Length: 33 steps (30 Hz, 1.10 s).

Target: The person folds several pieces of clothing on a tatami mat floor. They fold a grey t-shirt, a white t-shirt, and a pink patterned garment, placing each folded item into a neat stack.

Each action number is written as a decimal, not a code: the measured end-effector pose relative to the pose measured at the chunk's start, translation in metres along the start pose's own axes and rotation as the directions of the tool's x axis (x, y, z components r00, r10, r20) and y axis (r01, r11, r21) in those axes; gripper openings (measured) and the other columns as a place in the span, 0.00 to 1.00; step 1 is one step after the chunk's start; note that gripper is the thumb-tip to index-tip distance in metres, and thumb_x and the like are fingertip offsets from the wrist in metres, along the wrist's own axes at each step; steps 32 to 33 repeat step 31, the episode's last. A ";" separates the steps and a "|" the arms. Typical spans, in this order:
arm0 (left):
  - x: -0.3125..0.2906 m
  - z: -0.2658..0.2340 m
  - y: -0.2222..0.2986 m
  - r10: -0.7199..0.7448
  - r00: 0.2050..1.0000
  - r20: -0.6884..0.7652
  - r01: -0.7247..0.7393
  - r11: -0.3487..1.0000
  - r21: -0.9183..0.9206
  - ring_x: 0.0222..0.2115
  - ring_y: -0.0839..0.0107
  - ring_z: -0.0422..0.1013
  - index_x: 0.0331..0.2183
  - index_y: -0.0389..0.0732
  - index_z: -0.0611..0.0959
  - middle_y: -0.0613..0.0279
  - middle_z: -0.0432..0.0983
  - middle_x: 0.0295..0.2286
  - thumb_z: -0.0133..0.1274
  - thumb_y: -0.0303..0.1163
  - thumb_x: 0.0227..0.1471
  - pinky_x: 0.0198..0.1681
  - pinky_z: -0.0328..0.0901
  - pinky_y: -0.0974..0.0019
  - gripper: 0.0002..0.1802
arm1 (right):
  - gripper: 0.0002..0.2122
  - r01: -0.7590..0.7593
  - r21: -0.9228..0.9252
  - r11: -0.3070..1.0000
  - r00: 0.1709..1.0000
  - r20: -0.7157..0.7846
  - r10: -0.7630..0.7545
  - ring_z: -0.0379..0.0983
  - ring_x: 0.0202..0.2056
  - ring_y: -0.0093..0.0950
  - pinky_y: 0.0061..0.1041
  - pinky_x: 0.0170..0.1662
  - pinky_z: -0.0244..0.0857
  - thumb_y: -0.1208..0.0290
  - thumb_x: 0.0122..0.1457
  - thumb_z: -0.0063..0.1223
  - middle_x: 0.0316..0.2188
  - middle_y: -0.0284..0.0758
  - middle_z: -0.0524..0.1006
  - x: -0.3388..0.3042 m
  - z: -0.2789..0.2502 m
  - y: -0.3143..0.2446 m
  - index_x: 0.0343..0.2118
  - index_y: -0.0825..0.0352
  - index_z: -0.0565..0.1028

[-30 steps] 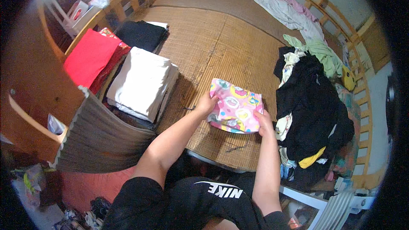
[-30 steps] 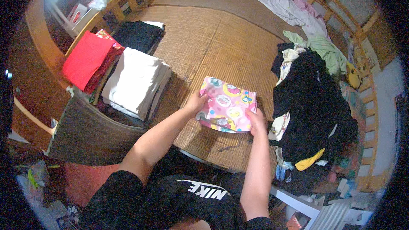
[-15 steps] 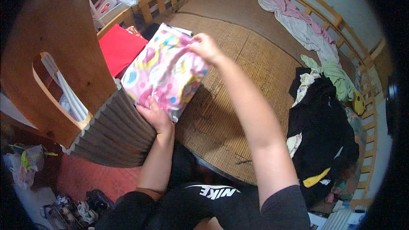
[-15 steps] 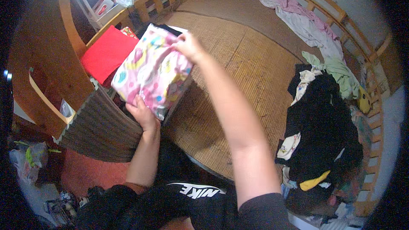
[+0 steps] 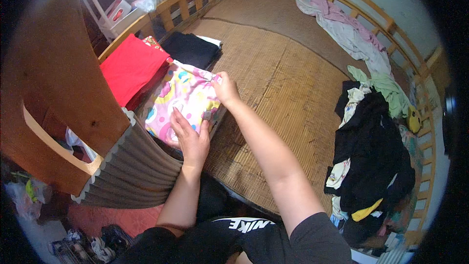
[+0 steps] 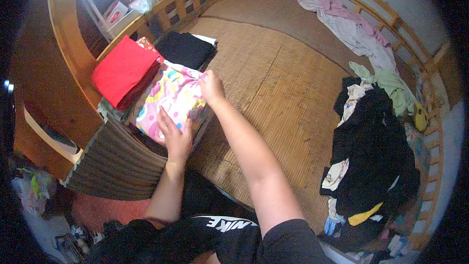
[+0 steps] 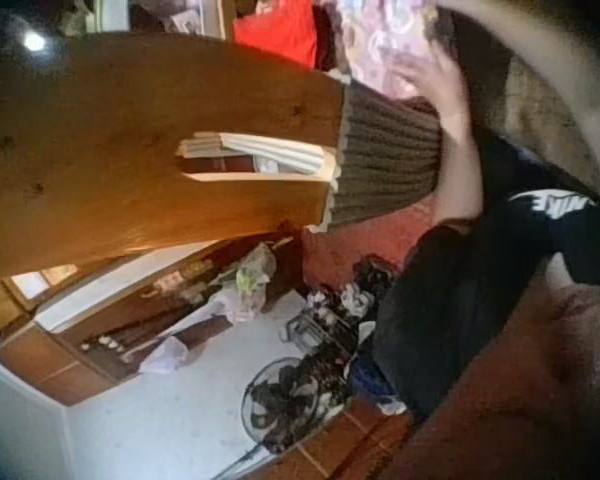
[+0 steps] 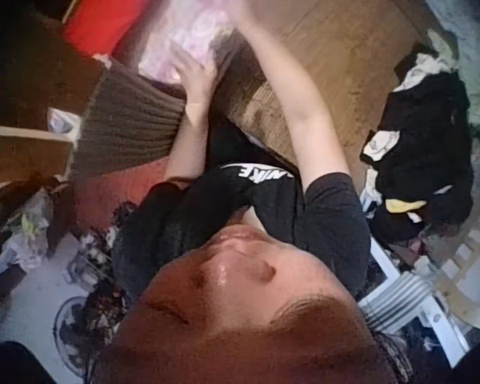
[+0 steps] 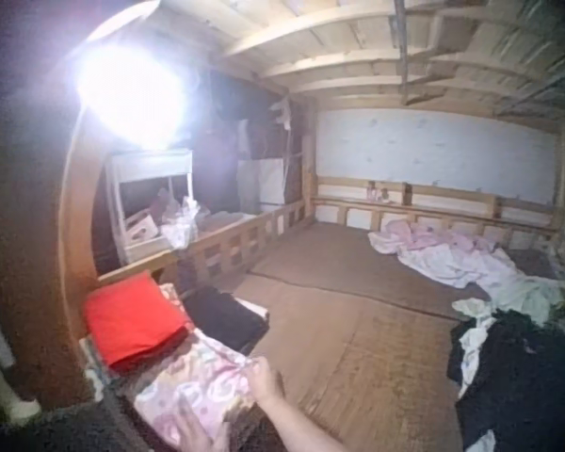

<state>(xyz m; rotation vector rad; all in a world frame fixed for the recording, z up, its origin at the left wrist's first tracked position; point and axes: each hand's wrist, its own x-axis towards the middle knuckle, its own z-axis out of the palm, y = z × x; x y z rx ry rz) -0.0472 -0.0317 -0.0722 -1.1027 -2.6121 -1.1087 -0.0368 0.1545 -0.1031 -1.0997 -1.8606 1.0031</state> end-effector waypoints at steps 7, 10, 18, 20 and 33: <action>-0.026 0.005 0.047 0.346 0.938 -0.014 -0.337 0.903 -0.266 0.54 0.54 0.47 0.55 0.37 0.45 0.48 0.42 0.54 0.51 0.35 0.44 0.50 0.34 0.36 0.43 | 0.10 0.017 0.082 0.996 0.985 -0.173 -0.002 0.71 0.25 0.33 0.30 0.30 0.64 0.66 0.52 0.46 0.21 0.41 0.74 -0.075 -0.059 0.059 0.31 0.67 0.70; -0.058 0.008 0.087 0.677 0.736 0.003 -0.626 0.682 -0.378 0.54 0.51 0.46 0.53 0.38 0.51 0.43 0.46 0.52 0.52 0.33 0.42 0.50 0.36 0.38 0.39 | 0.10 -0.256 0.100 0.961 0.961 -0.078 0.264 0.70 0.23 0.32 0.29 0.28 0.63 0.65 0.53 0.44 0.20 0.40 0.73 -0.136 -0.119 0.077 0.27 0.66 0.71; -0.152 0.050 0.134 0.734 0.439 0.518 -0.170 0.634 -0.754 0.32 0.63 0.66 0.53 0.37 0.52 0.43 0.52 0.45 0.53 0.25 0.39 0.38 0.62 0.61 0.40 | 0.04 -0.428 -0.603 0.673 0.717 -0.680 -0.154 0.67 0.29 0.39 0.34 0.33 0.60 0.74 0.48 0.46 0.23 0.44 0.69 -0.247 -0.338 0.104 0.26 0.67 0.71; -0.154 0.057 0.132 0.760 0.467 0.451 -0.223 0.595 -0.772 0.24 0.68 0.66 0.53 0.37 0.52 0.45 0.54 0.43 0.51 0.21 0.38 0.32 0.64 0.66 0.40 | 0.11 -0.663 -0.642 0.386 0.613 -0.761 -0.214 0.60 0.41 0.38 0.39 0.41 0.55 0.70 0.45 0.53 0.36 0.39 0.66 -0.250 -0.370 0.066 0.33 0.64 0.69; -0.152 0.071 0.136 0.748 0.436 0.501 -0.197 0.622 -0.757 0.29 0.65 0.68 0.53 0.39 0.54 0.47 0.54 0.45 0.52 0.27 0.40 0.43 0.57 0.55 0.38 | 0.04 -0.903 -0.318 0.289 0.308 -0.948 -0.078 0.68 0.37 0.36 0.35 0.36 0.63 0.70 0.48 0.49 0.31 0.36 0.71 -0.249 -0.455 0.078 0.24 0.63 0.73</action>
